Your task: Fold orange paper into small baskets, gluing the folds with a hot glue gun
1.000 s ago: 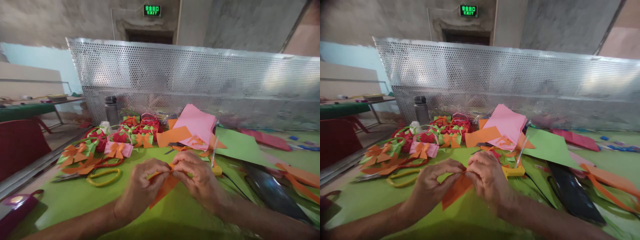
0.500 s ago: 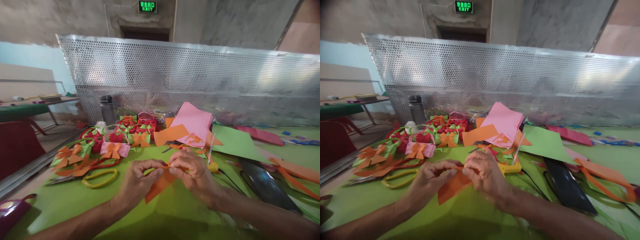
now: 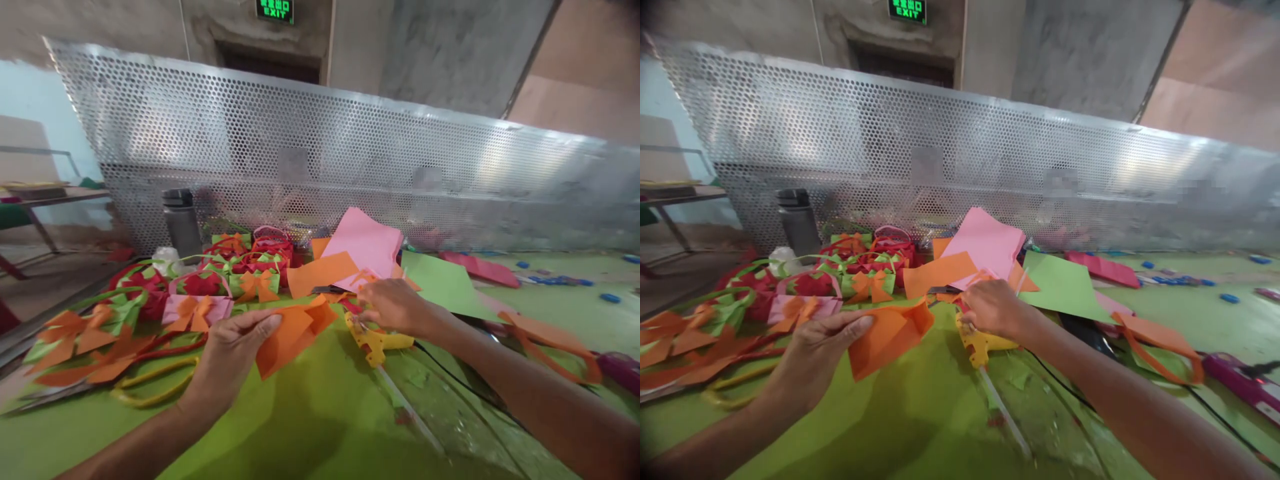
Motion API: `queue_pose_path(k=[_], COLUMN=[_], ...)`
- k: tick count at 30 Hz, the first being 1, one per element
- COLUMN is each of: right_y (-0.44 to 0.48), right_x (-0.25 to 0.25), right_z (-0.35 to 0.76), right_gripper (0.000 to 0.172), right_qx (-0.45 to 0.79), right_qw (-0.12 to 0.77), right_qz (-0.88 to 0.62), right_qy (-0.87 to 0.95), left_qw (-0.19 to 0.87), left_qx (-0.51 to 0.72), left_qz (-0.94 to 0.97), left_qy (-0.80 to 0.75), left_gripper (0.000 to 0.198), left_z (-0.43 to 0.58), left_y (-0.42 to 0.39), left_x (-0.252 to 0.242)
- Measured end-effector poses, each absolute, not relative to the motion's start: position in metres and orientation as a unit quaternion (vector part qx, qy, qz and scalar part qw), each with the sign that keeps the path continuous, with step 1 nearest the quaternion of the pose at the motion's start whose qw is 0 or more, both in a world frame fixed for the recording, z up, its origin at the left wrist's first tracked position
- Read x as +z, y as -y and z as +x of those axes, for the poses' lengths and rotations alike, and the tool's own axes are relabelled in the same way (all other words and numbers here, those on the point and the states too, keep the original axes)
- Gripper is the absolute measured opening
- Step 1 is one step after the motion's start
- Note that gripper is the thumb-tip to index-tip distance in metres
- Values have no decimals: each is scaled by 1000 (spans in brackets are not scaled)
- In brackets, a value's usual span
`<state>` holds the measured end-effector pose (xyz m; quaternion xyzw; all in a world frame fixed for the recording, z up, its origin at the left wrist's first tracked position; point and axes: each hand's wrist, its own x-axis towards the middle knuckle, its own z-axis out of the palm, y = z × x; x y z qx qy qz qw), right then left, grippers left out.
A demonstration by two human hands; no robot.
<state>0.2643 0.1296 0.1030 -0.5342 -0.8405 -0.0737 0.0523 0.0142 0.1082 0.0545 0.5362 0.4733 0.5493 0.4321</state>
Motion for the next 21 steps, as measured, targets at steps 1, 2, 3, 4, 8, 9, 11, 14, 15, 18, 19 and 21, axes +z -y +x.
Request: queue_pose_path(k=[1,2,3,4,8,9,11,14,15,18,19,21], right_y=[-129,-128,-126,-124,-119,-120,-121,-123,-123,-123,-124,-126], right_x=[98,93,87,82,64,60,53,44,42,37,38,41], right_z=[268,272,276,280,292,293,296,300,301,305,306,307], right_gripper=[5,4,7,9,20,23,30,42,45,42,37,26], right_qx=[-78,-81,-84,-86,-85,-83,-79,-70,-65,-46,-38,-17], right_qw=[16,-15,-40,-61,-93,-88,-64,-7,14,74,93,127], right_qz=[-532,-529,-527,-524,-515,-511,-503,-490,-486,-475,-473,-469], right_qy=[843,844,845,845,848,851,859,869,872,875,875,874], left_qw=[443,455,465,470,473,471,476,495,499,511,516,525], left_qx=[548,543,536,536,545,548,548,553,553,559,561,568], left_qz=[528,523,520,518,523,524,517,498,495,482,476,467], left_qy=[-474,-475,-475,-472,-453,-451,-453,-449,-447,-441,-438,-429], left_gripper=[24,25,25,25,24,25,28,31,31,31,32,33], left_z=[14,13,13,13,11,10,10,10,11,12,13,14], left_y=[-109,-110,-111,-112,-116,-117,-118,-117,-117,-114,-113,-112], left_x=[54,52,50,48,41,40,40,41,42,46,48,49])
